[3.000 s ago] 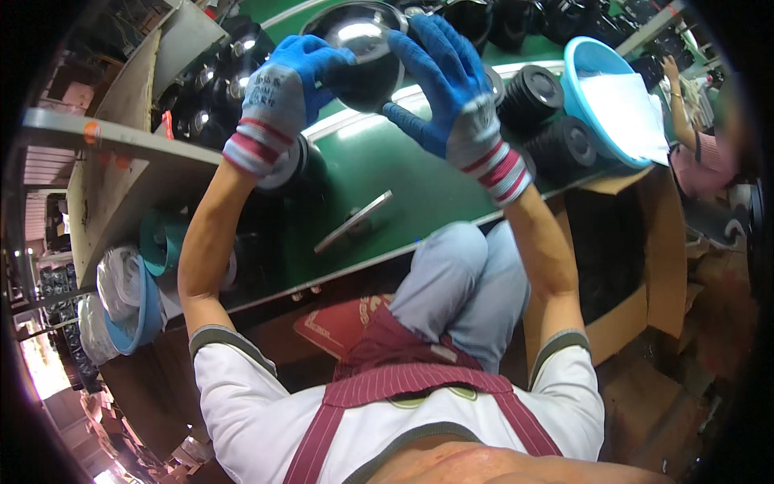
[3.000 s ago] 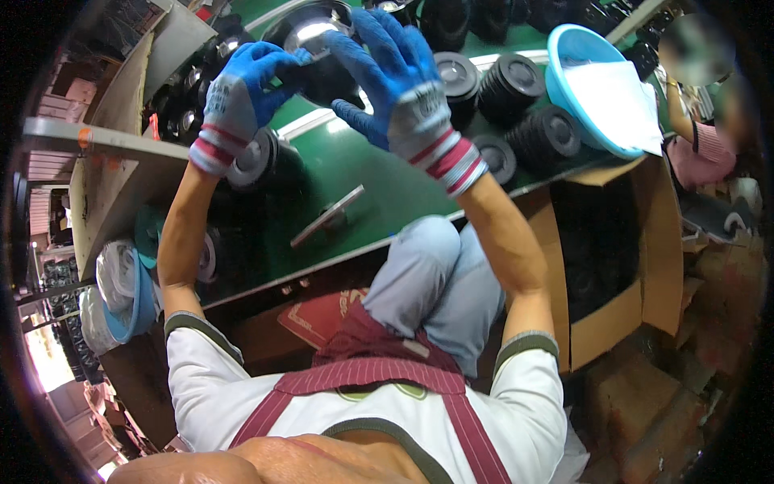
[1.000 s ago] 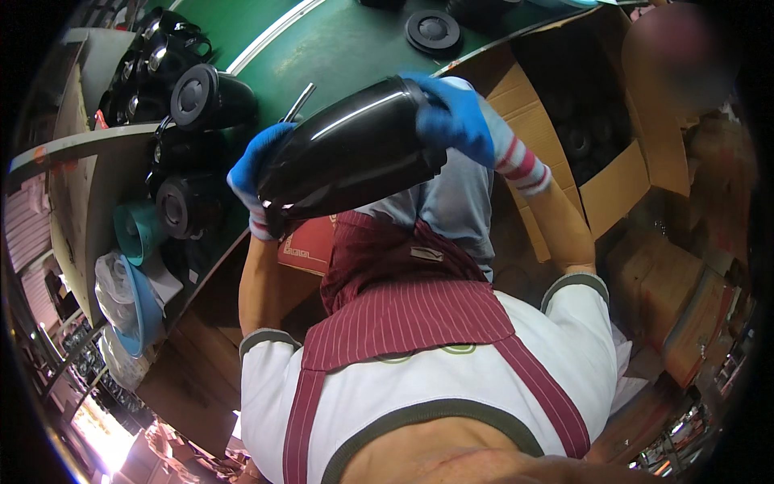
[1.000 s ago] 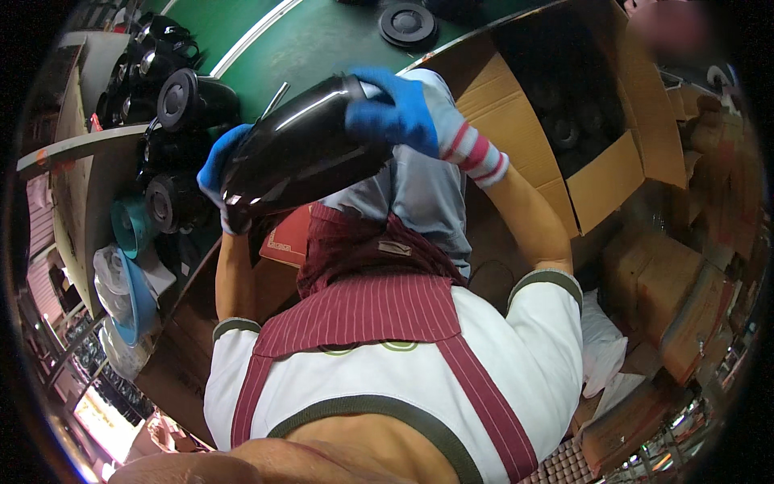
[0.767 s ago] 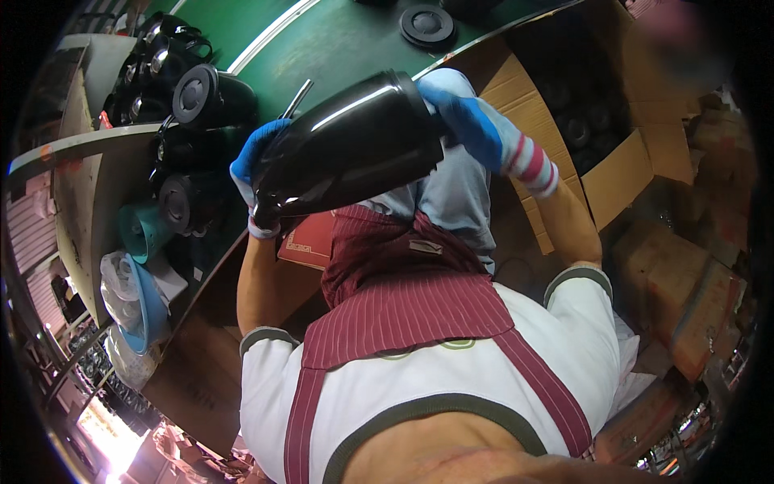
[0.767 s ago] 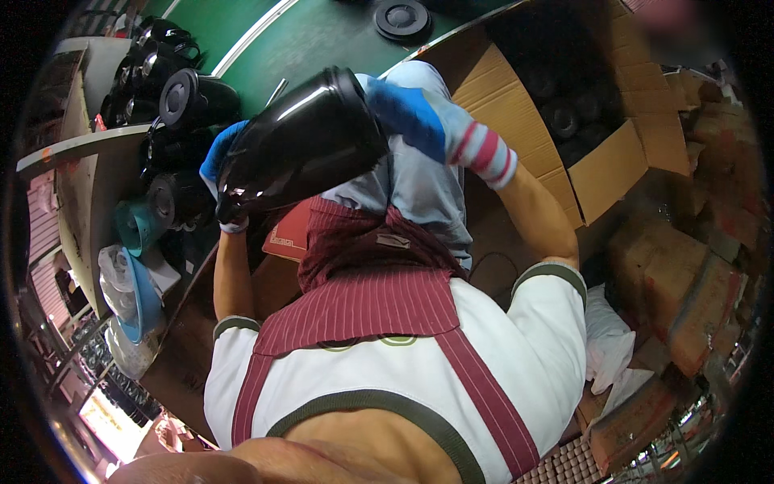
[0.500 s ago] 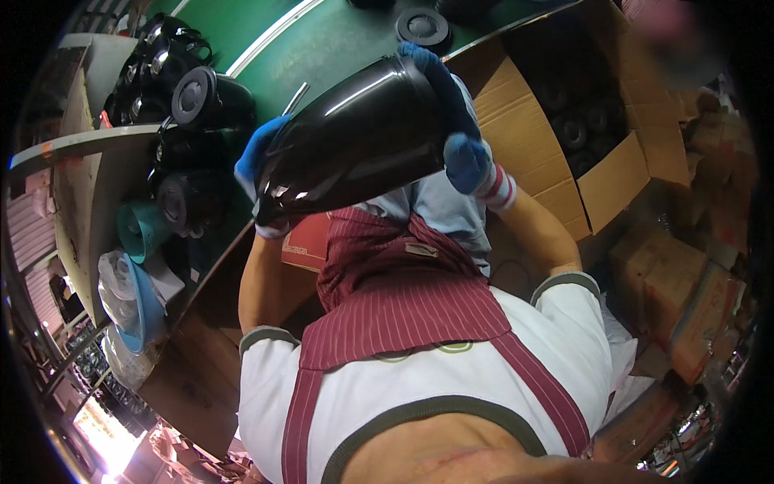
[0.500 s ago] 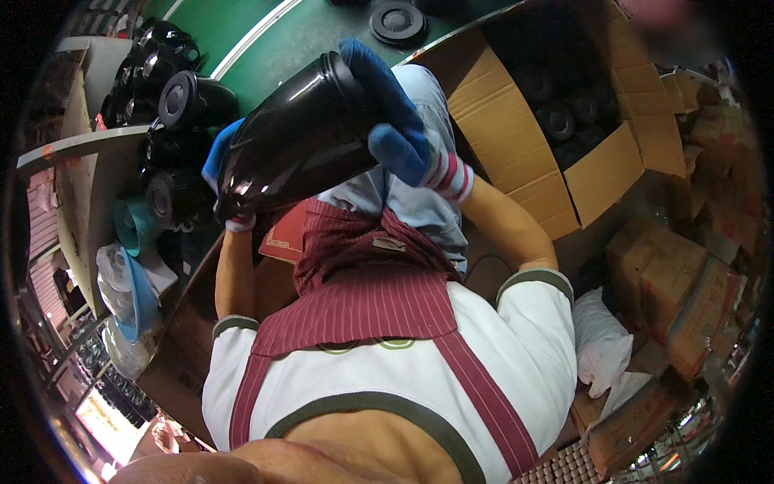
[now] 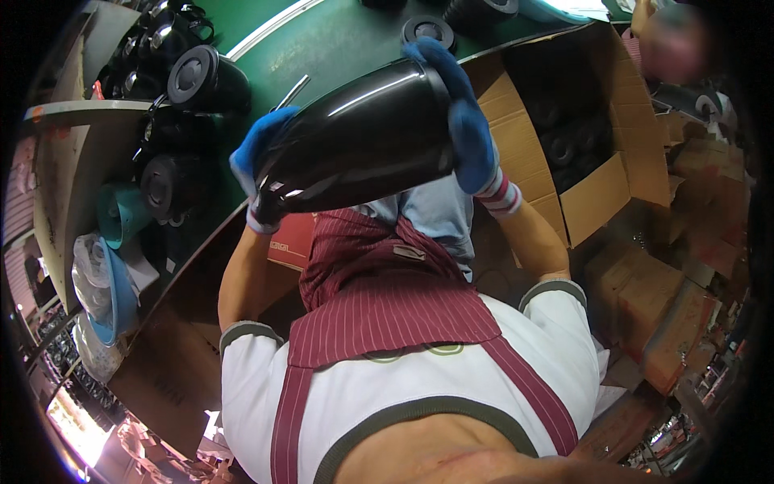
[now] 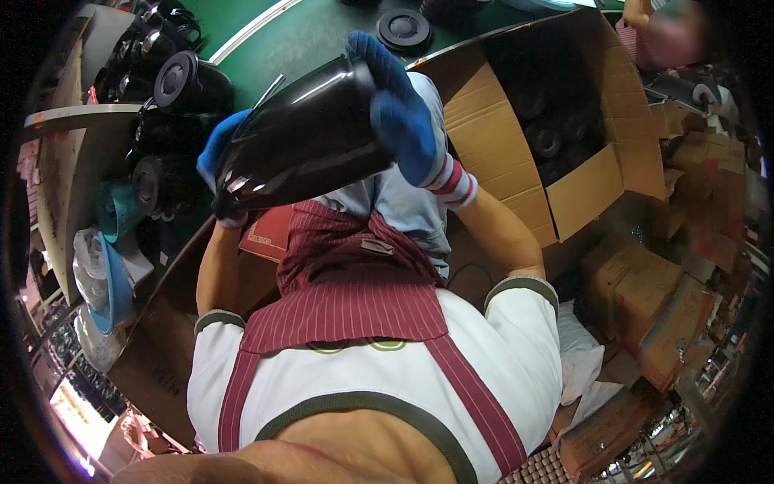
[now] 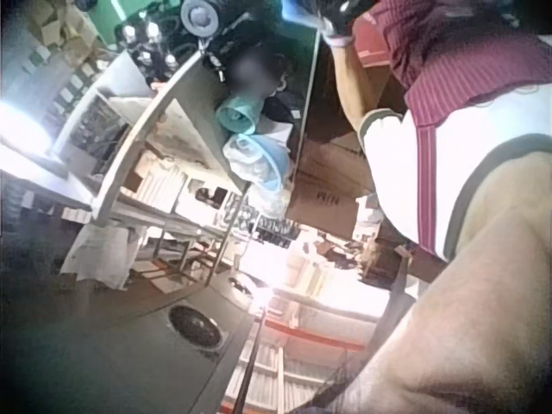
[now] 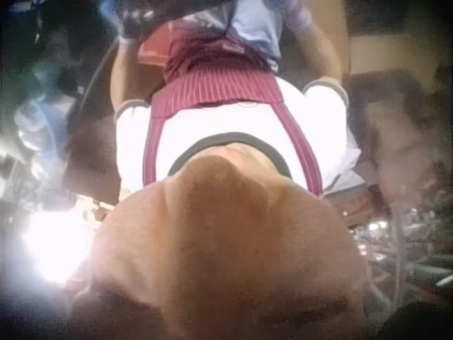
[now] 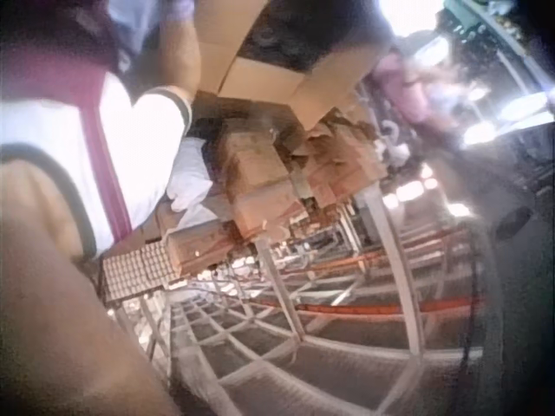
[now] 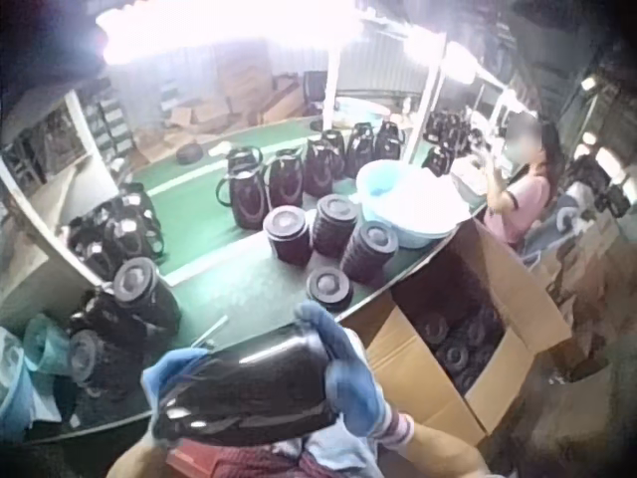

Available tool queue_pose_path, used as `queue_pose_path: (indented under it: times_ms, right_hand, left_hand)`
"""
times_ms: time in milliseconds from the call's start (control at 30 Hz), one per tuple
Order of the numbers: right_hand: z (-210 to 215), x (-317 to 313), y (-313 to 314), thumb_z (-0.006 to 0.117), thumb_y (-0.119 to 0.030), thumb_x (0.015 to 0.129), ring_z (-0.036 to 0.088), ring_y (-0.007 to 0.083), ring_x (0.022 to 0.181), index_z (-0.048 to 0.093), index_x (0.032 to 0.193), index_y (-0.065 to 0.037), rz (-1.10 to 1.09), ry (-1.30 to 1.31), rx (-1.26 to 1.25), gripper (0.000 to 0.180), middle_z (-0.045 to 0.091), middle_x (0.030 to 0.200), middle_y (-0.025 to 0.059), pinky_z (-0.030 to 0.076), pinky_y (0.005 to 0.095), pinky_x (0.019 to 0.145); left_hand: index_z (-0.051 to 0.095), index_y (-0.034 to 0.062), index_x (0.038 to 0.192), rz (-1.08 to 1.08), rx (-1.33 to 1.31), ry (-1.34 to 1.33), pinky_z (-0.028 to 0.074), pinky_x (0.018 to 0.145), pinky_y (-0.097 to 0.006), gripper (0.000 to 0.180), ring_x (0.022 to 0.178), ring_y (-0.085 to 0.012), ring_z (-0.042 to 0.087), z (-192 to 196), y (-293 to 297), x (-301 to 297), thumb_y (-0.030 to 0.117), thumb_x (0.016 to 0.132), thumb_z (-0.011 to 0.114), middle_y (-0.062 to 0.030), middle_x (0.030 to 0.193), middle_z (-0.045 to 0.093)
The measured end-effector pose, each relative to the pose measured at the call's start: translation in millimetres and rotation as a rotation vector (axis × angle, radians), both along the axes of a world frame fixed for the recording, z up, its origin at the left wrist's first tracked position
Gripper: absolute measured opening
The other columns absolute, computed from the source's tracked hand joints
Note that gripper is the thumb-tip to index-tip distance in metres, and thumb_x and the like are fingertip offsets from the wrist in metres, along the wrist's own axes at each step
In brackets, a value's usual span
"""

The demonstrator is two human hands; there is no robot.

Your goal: The person assembles black coffee makers by inserting a metal filter into the body and securing a lid. The person handles each unit one at a time, places it on the table, and repeats the process.

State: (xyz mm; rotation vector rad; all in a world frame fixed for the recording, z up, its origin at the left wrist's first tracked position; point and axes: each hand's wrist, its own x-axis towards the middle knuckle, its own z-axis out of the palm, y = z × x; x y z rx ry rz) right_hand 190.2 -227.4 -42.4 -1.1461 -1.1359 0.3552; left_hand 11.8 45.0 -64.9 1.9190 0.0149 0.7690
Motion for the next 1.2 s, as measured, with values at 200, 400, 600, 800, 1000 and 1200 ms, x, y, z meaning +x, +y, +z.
queue_pose_path:
  times_ms: [200,400,600,800,1000,1200]
  right_hand:
    - [-11.5,-0.3,-15.6,0.052,-0.046,0.105,0.026,0.0328,0.156,0.017,0.165,-0.002,-0.008,0.366,-0.343,0.082,0.019,0.171,0.0184,0.024,0.0394,0.126]
    - [24.8,-19.2,16.7,0.054,-0.065,0.098,0.032,0.0341,0.153,0.027,0.162,0.0,-0.128,-0.045,-0.046,0.096,0.029,0.167,0.0211,0.025,0.0434,0.124]
    - [-14.4,-10.5,7.6,0.054,-0.054,0.104,0.061,0.0199,0.123,0.045,0.151,-0.004,-0.221,0.23,-0.309,0.069,0.058,0.139,0.0105,0.053,0.0332,0.1]
    - [32.3,0.8,32.6,0.048,-0.07,0.098,0.019,0.0381,0.157,0.016,0.165,-0.005,-0.055,-0.48,-0.129,0.098,0.018,0.17,0.021,0.014,0.049,0.128]
    - [35.4,-17.2,36.5,0.042,-0.032,0.111,0.026,0.0331,0.156,0.027,0.162,-0.002,-0.115,0.122,-0.237,0.062,0.03,0.167,0.0187,0.019,0.0416,0.128]
    - [54.9,5.7,43.5,0.061,-0.061,0.096,0.02,0.0374,0.157,0.022,0.162,0.002,-0.001,-0.49,-0.048,0.1,0.02,0.169,0.023,0.017,0.0472,0.127]
  left_hand:
    - [0.071,-0.0003,0.12,0.053,0.168,0.086,0.058,0.09,-0.034,0.042,0.095,-0.0228,0.075,47.0,3.2,2.8,0.024,0.086,0.08,-0.0116,0.105,0.076]
    - [0.068,-0.0037,0.122,-0.01,-0.281,-0.008,0.054,0.099,-0.035,0.067,0.107,-0.0232,0.071,-28.3,-2.5,-6.6,0.045,0.08,0.084,-0.0136,0.117,0.073]
    - [0.071,-0.0012,0.121,0.012,0.426,-0.085,0.058,0.095,-0.039,0.043,0.103,-0.0273,0.075,46.8,25.1,6.0,0.021,0.086,0.079,-0.0172,0.11,0.076]
    - [0.065,-0.0031,0.128,0.002,-0.502,-0.141,0.056,0.097,-0.035,0.057,0.108,-0.0222,0.07,-73.9,5.1,-14.4,0.036,0.09,0.08,-0.0119,0.119,0.072]
    - [0.064,-0.0035,0.13,0.038,0.534,-0.192,0.055,0.098,-0.037,0.058,0.11,-0.0235,0.07,28.1,32.9,4.7,0.036,0.09,0.078,-0.0132,0.121,0.071]
    - [0.062,-0.0039,0.132,-0.169,-0.472,0.116,0.055,0.1,-0.038,0.059,0.112,-0.0248,0.069,-53.5,20.3,-11.4,0.036,0.091,0.077,-0.0146,0.123,0.07]
